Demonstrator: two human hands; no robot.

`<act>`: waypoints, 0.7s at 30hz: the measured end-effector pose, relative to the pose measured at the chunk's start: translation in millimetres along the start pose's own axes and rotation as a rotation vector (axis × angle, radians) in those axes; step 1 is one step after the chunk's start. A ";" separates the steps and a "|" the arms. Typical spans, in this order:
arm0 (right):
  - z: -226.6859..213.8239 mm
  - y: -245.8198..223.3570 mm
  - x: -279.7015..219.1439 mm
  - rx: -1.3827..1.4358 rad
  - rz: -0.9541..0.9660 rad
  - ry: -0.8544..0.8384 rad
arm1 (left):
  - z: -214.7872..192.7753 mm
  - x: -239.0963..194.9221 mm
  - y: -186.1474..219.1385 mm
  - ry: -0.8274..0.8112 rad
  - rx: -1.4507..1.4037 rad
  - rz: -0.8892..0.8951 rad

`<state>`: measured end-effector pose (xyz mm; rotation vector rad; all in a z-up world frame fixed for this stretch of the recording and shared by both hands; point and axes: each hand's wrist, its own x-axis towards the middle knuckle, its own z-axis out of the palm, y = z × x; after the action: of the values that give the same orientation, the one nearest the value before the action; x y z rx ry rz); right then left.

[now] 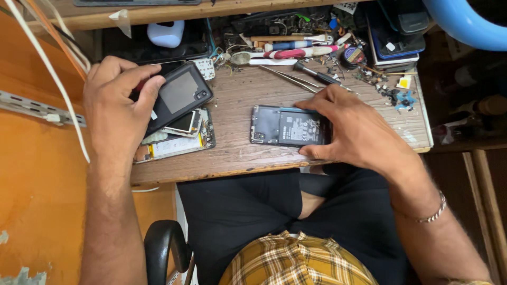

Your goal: The person uses a plastic prying tool to separate the back cover of a smartphone. They carefully work the tool along the edges to release the clips and remove the cover, exposing the internal battery and components.

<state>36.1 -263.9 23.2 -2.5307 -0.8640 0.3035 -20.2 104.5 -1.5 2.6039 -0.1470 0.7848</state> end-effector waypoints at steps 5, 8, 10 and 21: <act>5.5 -1.8 -2.4 -0.051 -0.086 0.064 | -14.3 -1.6 11.2 0.007 -0.081 -0.044; 7.0 -0.1 -0.3 -0.069 -0.126 0.052 | -18.4 -3.2 25.2 0.046 -0.041 0.001; 7.3 0.7 0.6 -0.068 -0.193 0.064 | -12.3 -7.0 45.7 0.054 -0.027 0.014; -3.0 29.0 0.7 -0.192 -0.087 0.384 | -10.9 -42.2 181.6 -0.404 -1.140 0.107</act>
<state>53.0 -284.9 12.0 -2.5880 -0.8770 -0.2982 -100.2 -56.6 48.7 1.6098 -0.6382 0.0821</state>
